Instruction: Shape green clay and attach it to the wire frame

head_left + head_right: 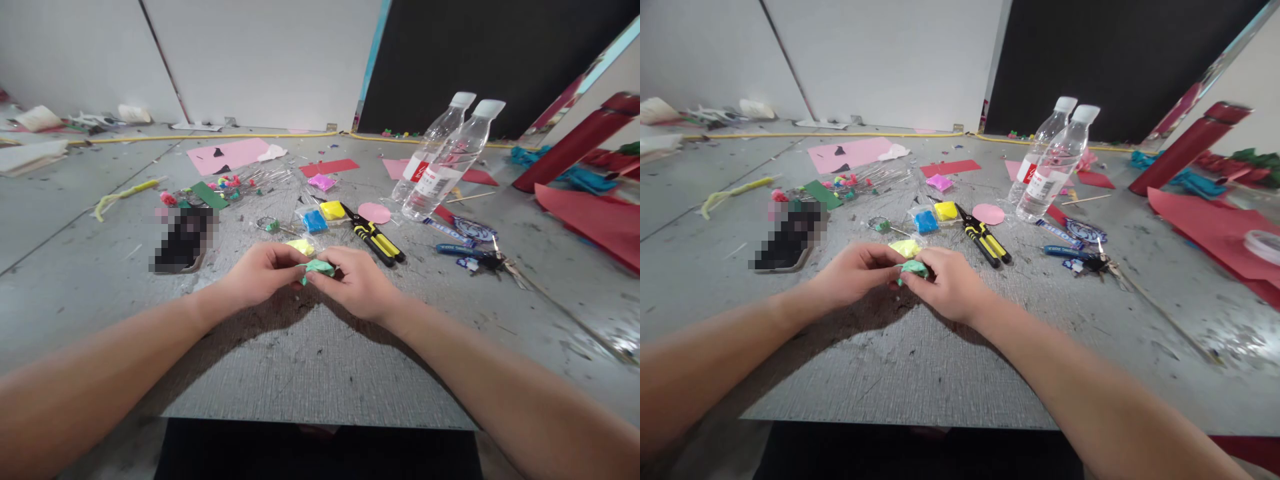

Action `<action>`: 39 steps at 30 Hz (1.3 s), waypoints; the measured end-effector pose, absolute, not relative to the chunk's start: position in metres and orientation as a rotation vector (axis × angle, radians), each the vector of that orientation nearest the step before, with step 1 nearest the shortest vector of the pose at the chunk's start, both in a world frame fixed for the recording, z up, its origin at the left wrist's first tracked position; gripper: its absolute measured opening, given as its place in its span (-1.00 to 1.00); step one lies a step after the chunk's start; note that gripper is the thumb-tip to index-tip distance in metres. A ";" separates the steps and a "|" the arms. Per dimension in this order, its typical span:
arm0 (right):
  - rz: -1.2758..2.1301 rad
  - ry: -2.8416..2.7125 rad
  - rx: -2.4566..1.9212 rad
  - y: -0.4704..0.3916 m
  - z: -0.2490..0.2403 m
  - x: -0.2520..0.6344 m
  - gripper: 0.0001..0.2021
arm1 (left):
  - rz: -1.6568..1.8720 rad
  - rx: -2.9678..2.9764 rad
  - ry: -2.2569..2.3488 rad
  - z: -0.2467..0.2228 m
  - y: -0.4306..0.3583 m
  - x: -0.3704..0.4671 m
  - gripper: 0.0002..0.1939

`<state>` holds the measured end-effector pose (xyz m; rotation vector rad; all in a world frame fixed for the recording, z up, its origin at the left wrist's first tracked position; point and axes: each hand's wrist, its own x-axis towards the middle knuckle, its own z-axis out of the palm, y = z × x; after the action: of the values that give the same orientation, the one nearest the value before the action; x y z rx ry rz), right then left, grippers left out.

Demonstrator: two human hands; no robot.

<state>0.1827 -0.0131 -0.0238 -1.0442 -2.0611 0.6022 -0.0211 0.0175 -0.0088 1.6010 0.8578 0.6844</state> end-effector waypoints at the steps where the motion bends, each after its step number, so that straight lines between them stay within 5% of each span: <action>1: 0.604 -2.050 -1.032 -0.014 -0.023 0.182 -0.72 | 0.693 1.594 0.844 -0.009 0.016 -0.021 -0.92; 12: 0.662 -1.946 -1.132 0.002 -0.031 0.192 -0.70 | 0.692 1.660 0.711 -0.022 0.012 -0.021 -0.60; 25: 1.044 -2.024 -0.774 -0.012 -0.017 0.191 -0.81 | 0.714 1.660 0.777 -0.015 0.011 -0.022 -0.66; 39: 0.771 -2.181 -0.899 -0.009 -0.021 0.188 -0.64 | 0.773 1.881 0.749 -0.007 0.007 -0.026 -0.80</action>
<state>0.1878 -0.0089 -0.0205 -0.8990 -2.1811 0.7706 -0.0257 0.0066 -0.0068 1.8813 0.7495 0.7734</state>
